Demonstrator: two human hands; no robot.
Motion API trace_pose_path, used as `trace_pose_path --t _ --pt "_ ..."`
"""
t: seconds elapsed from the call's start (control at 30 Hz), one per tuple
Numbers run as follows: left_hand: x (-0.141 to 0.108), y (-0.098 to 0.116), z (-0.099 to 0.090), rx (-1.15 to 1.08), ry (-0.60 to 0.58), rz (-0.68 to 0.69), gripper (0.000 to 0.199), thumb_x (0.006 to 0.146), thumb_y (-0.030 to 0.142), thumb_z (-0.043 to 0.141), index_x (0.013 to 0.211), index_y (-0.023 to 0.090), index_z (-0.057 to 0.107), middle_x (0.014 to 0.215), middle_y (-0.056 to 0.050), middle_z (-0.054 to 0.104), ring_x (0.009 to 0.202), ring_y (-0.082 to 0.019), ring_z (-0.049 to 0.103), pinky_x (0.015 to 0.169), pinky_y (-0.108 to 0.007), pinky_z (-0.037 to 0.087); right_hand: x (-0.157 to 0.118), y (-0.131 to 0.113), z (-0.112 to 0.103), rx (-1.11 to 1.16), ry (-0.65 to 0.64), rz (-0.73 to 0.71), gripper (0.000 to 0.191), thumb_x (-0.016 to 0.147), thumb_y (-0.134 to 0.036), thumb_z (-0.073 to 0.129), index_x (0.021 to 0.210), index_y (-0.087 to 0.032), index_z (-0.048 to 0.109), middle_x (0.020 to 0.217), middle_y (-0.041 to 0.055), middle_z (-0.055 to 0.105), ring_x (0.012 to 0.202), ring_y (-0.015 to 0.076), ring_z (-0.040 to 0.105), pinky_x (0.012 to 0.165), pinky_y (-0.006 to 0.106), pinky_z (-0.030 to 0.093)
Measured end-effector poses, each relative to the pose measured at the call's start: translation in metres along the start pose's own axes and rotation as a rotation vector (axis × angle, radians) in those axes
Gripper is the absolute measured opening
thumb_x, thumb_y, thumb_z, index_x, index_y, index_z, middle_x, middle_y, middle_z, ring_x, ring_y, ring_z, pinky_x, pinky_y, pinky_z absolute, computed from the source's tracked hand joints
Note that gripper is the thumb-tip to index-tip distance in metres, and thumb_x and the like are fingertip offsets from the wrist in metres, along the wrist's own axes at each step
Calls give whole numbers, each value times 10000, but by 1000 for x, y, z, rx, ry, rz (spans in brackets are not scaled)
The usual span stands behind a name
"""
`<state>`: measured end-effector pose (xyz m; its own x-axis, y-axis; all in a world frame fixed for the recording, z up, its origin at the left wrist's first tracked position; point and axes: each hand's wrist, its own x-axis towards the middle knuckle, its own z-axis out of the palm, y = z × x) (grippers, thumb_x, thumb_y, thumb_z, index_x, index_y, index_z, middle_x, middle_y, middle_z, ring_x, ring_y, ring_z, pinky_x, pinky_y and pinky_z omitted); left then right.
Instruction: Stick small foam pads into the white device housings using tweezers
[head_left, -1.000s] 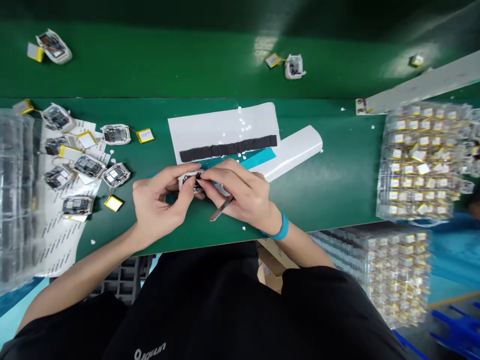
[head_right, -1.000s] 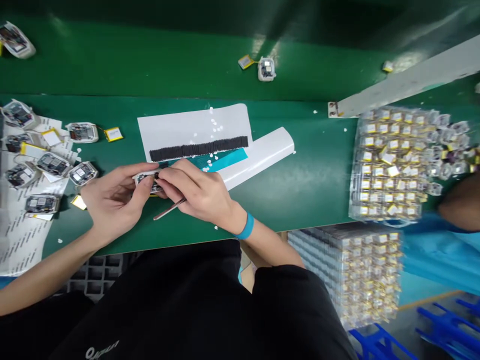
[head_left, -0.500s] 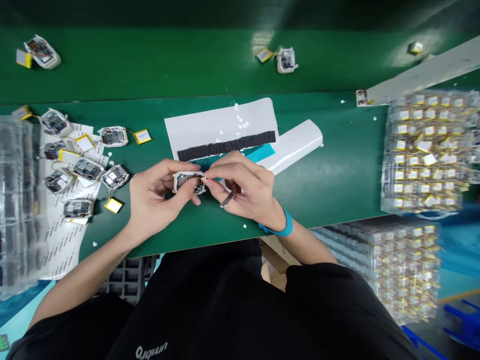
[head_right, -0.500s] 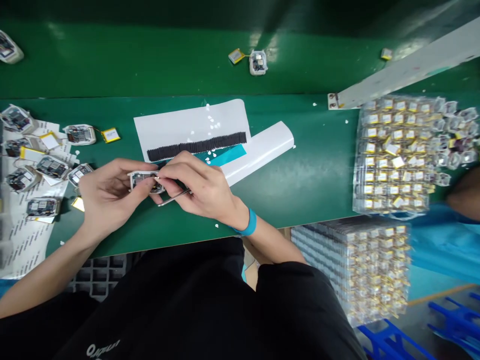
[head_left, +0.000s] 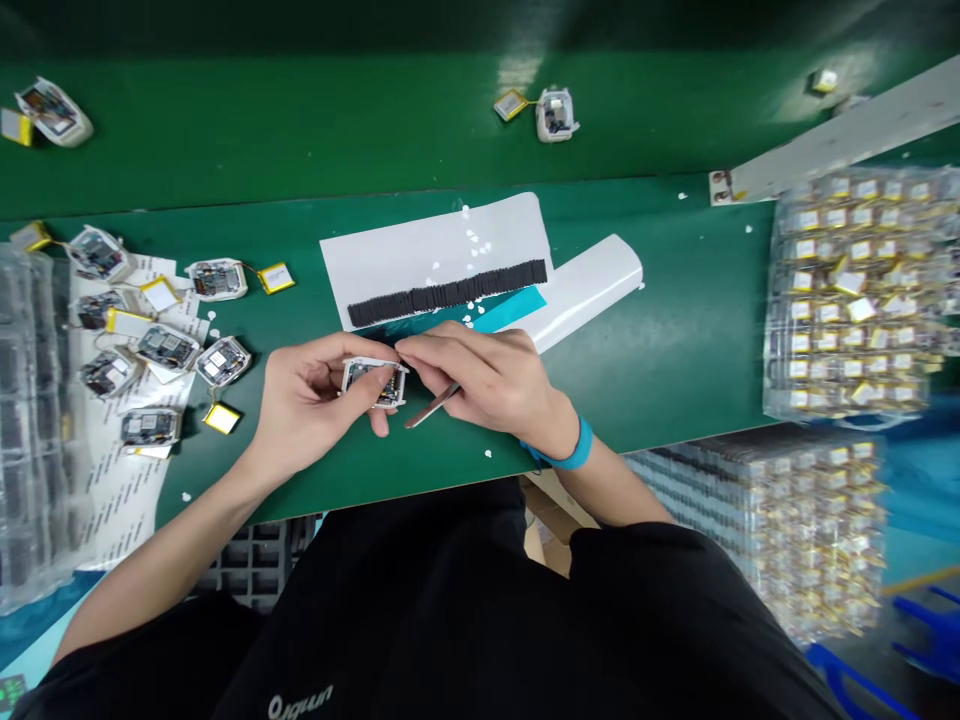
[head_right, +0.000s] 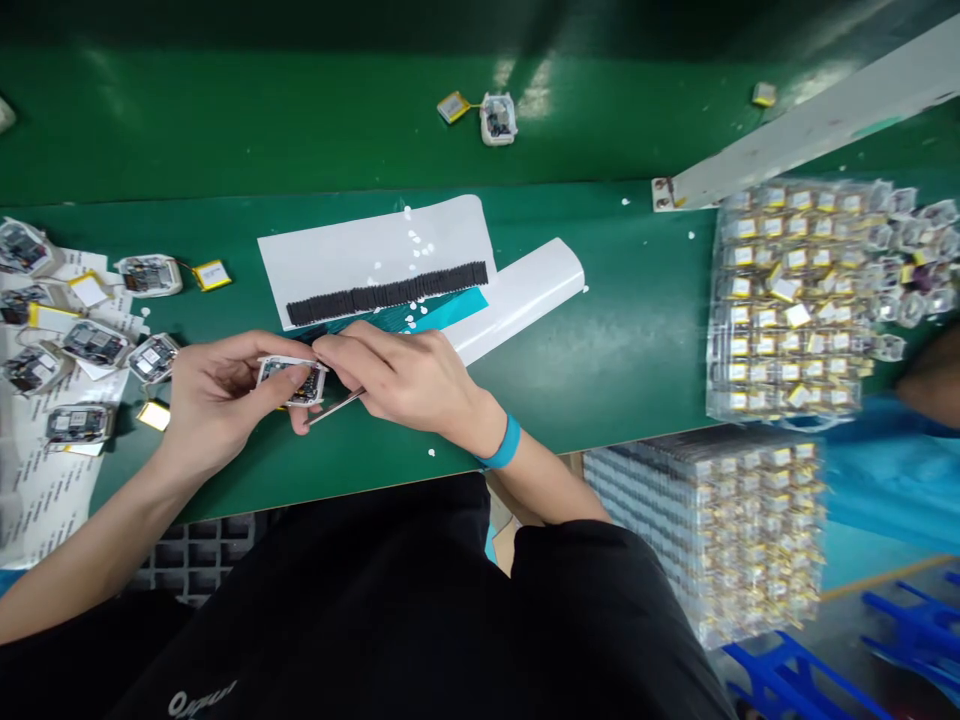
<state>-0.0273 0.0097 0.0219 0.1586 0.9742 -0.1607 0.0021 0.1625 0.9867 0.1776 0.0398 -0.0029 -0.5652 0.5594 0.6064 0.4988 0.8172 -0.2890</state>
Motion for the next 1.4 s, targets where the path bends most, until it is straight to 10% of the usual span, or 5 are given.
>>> trace_pose_path --t 0.23,0.97,1.1,1.23,1.4 --pt "1 -1 0 25 26 -40 180 916 317 826 982 169 748 630 8 726 480 -177 726 452 -258 541 0 3 -5 68 -52 129 304 1026 -56 526 1266 -176 669 1217 17 804 853 74 767 530 174 506" --pt "-11 -18 11 168 232 287 121 976 198 740 921 224 635 754 27 758 577 -126 751 511 -208 588 -3 -9 3 -60 -7 -39 257 1072 -126 530 1240 -127 724 1232 93 815 790 145 808 520 252 594" --pt "-10 -22 10 257 262 302 139 989 223 713 887 229 618 775 12 762 619 -157 763 530 -253 592 4 -14 0 207 -34 188 247 1095 -174 534 1208 -154 752 1170 62 832 889 137 813 645 221 627" --pt "-11 -26 8 275 225 295 126 989 251 710 909 239 613 824 8 772 690 -175 785 624 -294 644 16 -16 -4 536 -75 533 270 1073 -383 637 1003 -156 765 758 -33 761 573 57 629 551 189 493" --pt "-10 -27 6 224 181 315 162 955 217 772 975 239 612 909 -2 802 789 -177 809 701 -289 665 19 -18 -7 578 -104 629 369 1047 -503 652 889 -170 669 672 -62 634 489 45 386 501 237 331"
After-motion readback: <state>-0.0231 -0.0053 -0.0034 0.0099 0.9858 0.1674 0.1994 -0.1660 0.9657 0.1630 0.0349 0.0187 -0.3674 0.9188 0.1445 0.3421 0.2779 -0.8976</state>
